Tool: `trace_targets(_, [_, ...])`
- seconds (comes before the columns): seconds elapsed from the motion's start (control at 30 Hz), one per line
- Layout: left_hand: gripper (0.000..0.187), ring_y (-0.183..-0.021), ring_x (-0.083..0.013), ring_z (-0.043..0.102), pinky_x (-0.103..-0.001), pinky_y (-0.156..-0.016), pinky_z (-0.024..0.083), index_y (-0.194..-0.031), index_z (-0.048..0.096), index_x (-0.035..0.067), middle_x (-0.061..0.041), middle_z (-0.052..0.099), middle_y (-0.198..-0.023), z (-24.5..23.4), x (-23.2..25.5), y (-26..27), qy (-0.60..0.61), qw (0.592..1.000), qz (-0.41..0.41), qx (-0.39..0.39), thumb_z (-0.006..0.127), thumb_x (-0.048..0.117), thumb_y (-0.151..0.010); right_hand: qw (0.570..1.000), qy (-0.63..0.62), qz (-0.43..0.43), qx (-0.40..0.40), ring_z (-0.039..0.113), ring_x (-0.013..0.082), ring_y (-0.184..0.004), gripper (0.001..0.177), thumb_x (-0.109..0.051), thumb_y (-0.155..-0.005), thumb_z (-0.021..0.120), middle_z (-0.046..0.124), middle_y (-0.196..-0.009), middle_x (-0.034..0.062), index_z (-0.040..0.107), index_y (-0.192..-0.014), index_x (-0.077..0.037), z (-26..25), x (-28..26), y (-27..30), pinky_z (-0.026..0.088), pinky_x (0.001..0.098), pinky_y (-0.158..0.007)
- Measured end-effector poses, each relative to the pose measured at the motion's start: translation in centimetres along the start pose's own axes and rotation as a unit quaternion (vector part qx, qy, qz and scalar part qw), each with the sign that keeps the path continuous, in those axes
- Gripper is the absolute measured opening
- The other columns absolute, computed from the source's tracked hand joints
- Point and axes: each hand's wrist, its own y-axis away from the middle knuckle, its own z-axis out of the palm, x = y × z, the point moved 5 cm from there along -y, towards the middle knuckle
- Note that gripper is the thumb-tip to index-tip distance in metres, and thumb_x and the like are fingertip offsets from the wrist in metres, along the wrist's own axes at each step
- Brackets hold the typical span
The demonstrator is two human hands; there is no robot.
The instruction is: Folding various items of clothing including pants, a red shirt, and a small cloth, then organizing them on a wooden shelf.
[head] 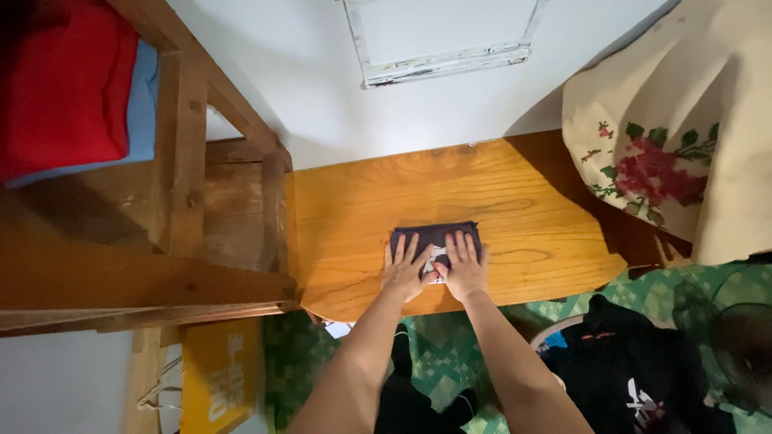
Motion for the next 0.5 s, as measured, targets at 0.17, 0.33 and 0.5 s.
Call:
trace_targets(0.17, [0.084, -0.159, -0.0290, -0.014, -0.066, -0.120, -0.014, -0.166, 0.004, 0.034, -0.001, -0.011, -0.174, -3.2, -1.6, 1.6, 0.034, 0.992, -0.113, -0.038, 0.028, 0.076, -0.097, 0.999, -0.015, 0.045, 0.002, -0.007, 0.0158, -0.160, 0.080, -0.073, -0.102, 0.010, -0.003, -0.175, -0.0017, -0.002, -0.167, -0.027, 1.7, 1.8, -0.4, -0.016, 0.0627, -0.123])
trace_targets(0.33, [0.074, -0.156, -0.0327, -0.022, -0.067, -0.116, -0.022, -0.167, 0.002, 0.024, -0.002, -0.010, -0.174, -6.4, -1.9, 3.5, -0.004, 0.980, -0.198, -0.016, 0.024, 0.061, -0.106, 0.998, 0.027, -0.001, -0.051, -0.010, 0.0143, -0.159, 0.069, -0.066, -0.104, 0.009, -0.007, -0.174, -0.0083, -0.005, -0.165, -0.038, 0.3, 2.7, -0.4, -0.014, 0.0690, -0.121])
trace_targets(0.5, [0.063, -0.159, -0.0289, -0.013, -0.064, -0.119, -0.021, -0.165, 0.011, 0.037, 0.009, -0.005, -0.174, -1.5, -0.1, 2.5, -0.020, 0.998, -0.005, -0.063, 0.021, 0.058, -0.106, 0.993, 0.107, -0.013, -0.040, -0.006, 0.0108, -0.159, 0.054, -0.054, -0.108, 0.006, 0.004, -0.172, -0.0189, 0.007, -0.162, -0.051, -0.1, 3.4, -0.6, -0.018, 0.0700, -0.119])
